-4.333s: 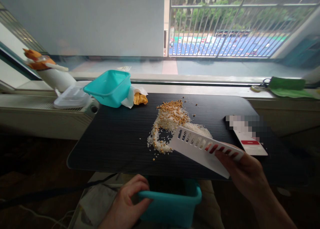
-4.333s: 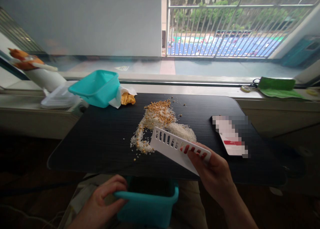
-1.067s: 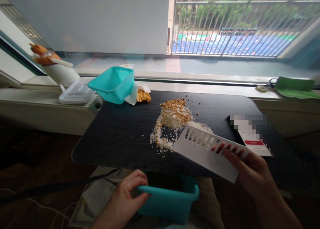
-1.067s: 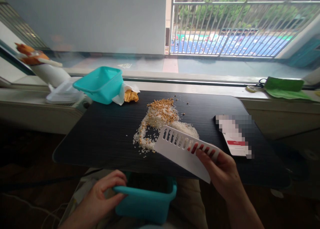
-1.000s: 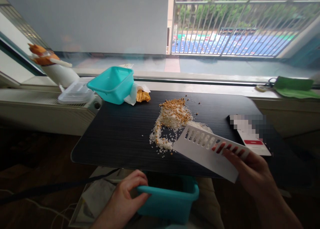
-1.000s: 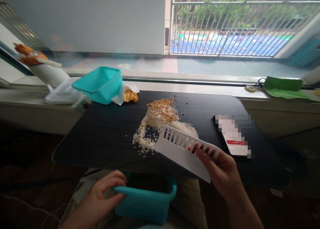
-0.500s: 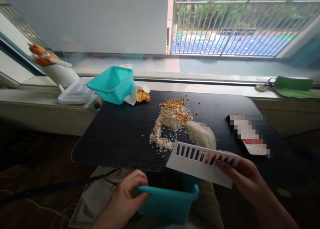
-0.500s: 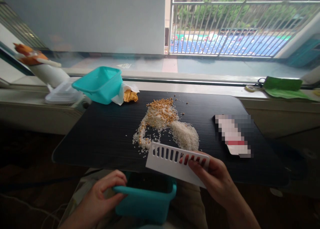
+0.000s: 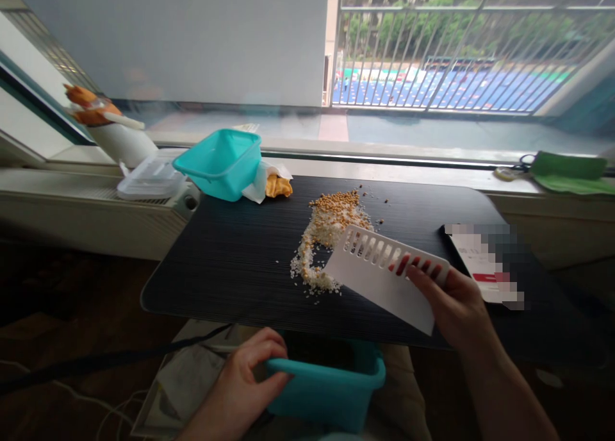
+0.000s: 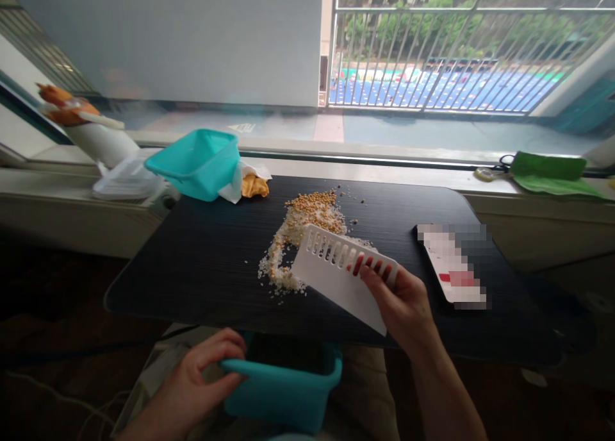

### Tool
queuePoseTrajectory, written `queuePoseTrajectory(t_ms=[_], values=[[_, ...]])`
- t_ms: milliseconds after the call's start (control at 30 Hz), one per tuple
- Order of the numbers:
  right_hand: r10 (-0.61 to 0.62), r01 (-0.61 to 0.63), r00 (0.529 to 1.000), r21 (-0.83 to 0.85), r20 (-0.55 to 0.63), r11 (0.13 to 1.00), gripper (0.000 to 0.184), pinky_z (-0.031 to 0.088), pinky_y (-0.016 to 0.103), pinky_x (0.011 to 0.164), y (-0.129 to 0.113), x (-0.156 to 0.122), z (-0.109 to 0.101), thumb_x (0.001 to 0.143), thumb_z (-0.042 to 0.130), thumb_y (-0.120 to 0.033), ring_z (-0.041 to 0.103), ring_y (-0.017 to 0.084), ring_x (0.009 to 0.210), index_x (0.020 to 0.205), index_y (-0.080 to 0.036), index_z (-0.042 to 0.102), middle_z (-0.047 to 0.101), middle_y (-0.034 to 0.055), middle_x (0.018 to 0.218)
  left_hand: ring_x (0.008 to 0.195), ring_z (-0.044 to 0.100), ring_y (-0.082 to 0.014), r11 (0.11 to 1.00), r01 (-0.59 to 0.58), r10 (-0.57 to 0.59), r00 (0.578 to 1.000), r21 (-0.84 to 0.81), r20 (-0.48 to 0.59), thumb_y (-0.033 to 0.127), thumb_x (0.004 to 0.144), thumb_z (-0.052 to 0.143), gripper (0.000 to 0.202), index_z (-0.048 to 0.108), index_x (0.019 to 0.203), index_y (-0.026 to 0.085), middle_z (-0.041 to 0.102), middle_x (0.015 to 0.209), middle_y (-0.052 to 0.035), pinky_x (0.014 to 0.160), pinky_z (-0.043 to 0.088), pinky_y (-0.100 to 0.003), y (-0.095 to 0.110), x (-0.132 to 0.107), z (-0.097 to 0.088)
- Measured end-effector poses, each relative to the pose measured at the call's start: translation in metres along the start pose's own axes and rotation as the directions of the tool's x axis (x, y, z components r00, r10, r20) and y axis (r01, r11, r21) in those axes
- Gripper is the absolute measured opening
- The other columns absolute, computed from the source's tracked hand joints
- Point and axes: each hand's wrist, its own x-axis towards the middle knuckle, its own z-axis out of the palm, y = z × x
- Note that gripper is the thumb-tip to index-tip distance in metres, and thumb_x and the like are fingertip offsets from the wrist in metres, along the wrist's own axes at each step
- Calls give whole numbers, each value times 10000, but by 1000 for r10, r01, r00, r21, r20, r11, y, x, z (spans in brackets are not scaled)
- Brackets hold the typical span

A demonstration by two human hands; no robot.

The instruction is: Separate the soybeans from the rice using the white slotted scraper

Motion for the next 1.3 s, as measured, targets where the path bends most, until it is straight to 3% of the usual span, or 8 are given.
queuePoseTrajectory(t_ms=[600, 800, 1000, 1133, 1300], values=[[84, -101, 983, 101, 166, 990, 218, 522, 168, 560, -3, 0, 2, 683, 831, -424, 697, 139, 628, 797, -239, 810, 795, -1, 737, 794, 657, -179, 998, 55, -55, 998, -16, 18, 108, 725, 623, 117, 677, 655, 184, 641, 818, -12, 695, 476, -204, 3, 0, 0], [69, -78, 993, 103, 93, 992, 221, 522, 172, 573, -11, -10, 3, 655, 848, -424, 698, 141, 632, 767, -237, 811, 798, 0, 745, 788, 653, -175, 999, 31, -30, 999, -21, 17, 102, 738, 622, 128, 674, 659, 188, 637, 811, -7, 693, 473, -206, 1, 1, -1], [89, -101, 988, 98, 126, 990, 222, 504, 185, 518, -10, -12, 3, 660, 846, -416, 686, 146, 590, 770, -228, 808, 786, 3, 700, 795, 648, -172, 999, 36, -36, 999, -38, 18, 95, 735, 631, 117, 677, 671, 182, 632, 819, -6, 702, 469, -205, -1, -1, -1], [52, -59, 995, 76, 82, 995, 233, 521, 175, 579, -7, -7, 4, 671, 836, -430, 703, 146, 650, 786, -229, 808, 793, 1, 747, 809, 645, -170, 999, 25, -25, 1000, -33, 15, 96, 742, 631, 121, 675, 669, 182, 632, 826, -7, 711, 466, -202, -2, -1, 1], [89, -101, 987, 85, 137, 991, 250, 521, 196, 551, -9, -9, 5, 656, 846, -427, 697, 156, 616, 796, -223, 809, 791, 9, 731, 813, 649, -171, 998, 39, -38, 999, -42, 14, 81, 729, 625, 129, 676, 674, 186, 635, 830, -5, 716, 467, -203, -3, 0, 2]])
